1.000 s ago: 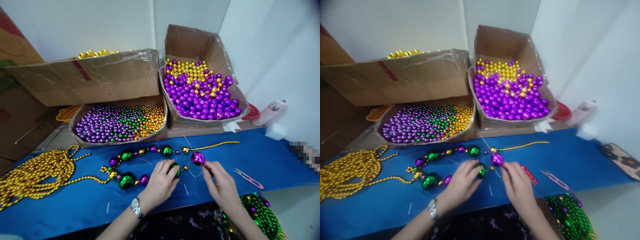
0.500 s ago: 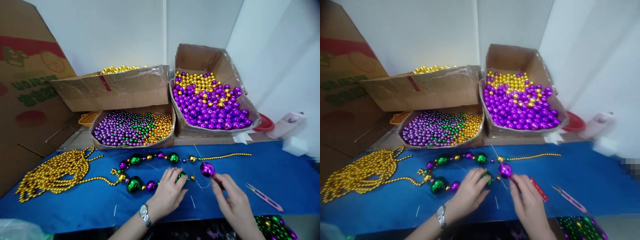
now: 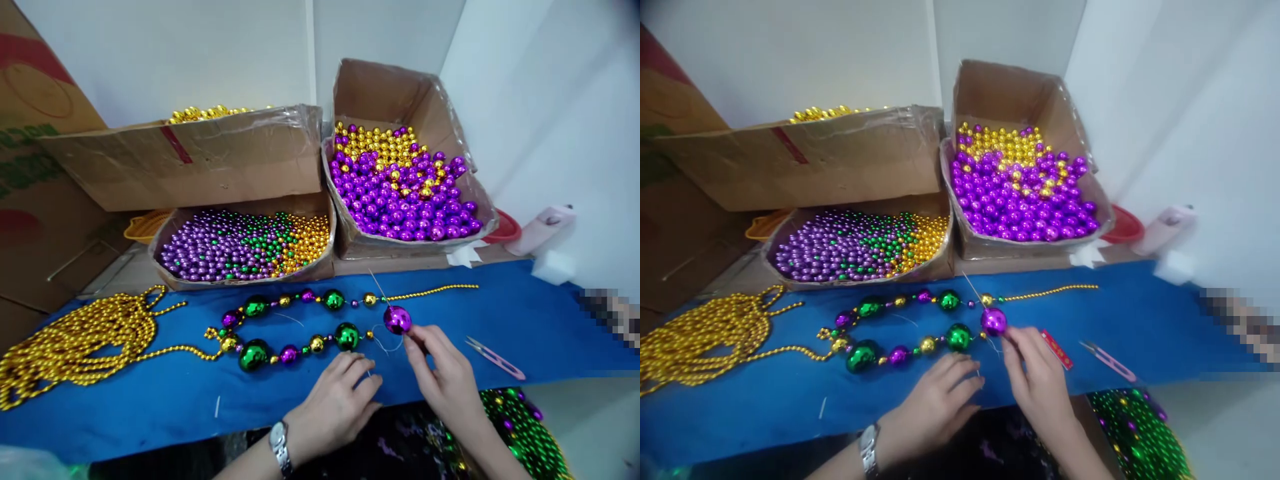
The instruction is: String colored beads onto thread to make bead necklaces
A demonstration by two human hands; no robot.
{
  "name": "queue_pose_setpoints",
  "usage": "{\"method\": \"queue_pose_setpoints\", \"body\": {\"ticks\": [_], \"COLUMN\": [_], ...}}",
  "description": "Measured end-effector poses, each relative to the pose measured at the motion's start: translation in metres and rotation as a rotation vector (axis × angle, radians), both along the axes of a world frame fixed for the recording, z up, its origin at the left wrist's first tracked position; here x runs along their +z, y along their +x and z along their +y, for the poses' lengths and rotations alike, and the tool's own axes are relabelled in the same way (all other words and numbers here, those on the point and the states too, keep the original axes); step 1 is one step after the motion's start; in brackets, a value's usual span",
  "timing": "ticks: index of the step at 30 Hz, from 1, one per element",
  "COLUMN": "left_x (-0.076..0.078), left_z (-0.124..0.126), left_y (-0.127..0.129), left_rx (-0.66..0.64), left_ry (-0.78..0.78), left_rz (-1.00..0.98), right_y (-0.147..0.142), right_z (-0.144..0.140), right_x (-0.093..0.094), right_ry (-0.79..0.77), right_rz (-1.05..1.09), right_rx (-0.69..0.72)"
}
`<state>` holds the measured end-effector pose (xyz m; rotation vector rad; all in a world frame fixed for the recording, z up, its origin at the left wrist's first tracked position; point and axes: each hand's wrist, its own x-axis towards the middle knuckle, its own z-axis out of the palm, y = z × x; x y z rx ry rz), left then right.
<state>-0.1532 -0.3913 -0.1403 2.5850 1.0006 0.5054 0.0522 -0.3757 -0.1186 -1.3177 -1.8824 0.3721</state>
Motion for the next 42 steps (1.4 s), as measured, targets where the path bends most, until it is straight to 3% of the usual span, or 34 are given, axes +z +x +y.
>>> {"method": "queue_pose_setpoints", "body": {"ticks": [10, 18, 26, 36, 42], "left_x": [-0.005, -0.012, -0.012, -0.017, -0.015], "left_z": [-0.005, -0.001, 0.003, 0.004, 0.011], "left_y": [0.005, 0.004, 0.005, 0.008, 0.014], "left_rx": [-0.087, -0.053, -0.05, -0.039, -0.031], "left_ry": [-0.087, -0.121, -0.141, -0.121, -0.1], "left_rz": [0.074, 0.296, 0.315, 0.328, 0.334], "right_y": [0.0, -0.002, 0.001, 0.005, 0.008], "right_z": [0.002, 0.002, 0.007, 0.015, 0.017], "right_x": [0.0, -0.002, -0.003, -0.005, -0.01], "right_ry": [-0.019, -0.041, -0.047, -0.225, -0.244], "right_rz": [0.014, 0.028, 0.034, 0.234, 0.252], "right_rx": [-0.022, -0.028, -0.035, -0.057, -0.074]}}
